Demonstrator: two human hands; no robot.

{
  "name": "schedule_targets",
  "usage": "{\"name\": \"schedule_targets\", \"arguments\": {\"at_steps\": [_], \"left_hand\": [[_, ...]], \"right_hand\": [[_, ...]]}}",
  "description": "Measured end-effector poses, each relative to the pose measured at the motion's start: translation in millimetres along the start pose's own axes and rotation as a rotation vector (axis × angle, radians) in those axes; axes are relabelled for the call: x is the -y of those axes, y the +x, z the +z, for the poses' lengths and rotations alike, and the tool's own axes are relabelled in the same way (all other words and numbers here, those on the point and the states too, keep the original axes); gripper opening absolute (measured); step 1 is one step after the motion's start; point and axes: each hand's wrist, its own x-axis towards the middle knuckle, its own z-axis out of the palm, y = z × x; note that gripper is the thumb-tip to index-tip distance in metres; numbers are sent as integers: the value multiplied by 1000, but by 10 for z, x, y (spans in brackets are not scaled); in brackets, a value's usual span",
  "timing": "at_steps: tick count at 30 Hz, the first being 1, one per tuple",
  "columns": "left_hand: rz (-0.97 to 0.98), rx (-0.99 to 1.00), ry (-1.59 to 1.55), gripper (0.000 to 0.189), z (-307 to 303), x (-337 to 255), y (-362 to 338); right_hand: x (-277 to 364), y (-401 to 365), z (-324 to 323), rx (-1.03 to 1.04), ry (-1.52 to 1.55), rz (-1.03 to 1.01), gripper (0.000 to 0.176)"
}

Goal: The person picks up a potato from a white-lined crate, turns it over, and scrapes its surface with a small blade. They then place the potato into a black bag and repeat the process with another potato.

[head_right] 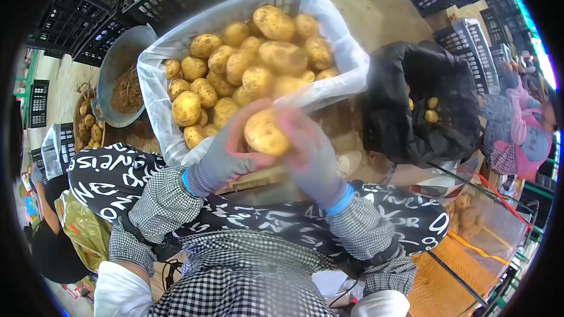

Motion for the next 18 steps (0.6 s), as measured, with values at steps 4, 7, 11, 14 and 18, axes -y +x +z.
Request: {"name": "schedule_targets", "arguments": {"at_steps": [4,7,11,14,18], "left_hand": [[87,32,226,59,23,74,14],[166,-67,430,42,-52,96,425],[74,-327,651,41,-279,39,1381],[-26,-268,1082,59,-448,290,2320],[-336,-403,1282,50,-380,888,3337]], "right_hand": [[116,-73,-68,-25,44,153,66],[-141,85,-268,-388,320,331,56],[-1146,71,-1186,-902,666,730,29],[-2206,-438,-1602,-886,-31,480,30],[-2473,-713,-1640,-745,-125,520,37]]}}
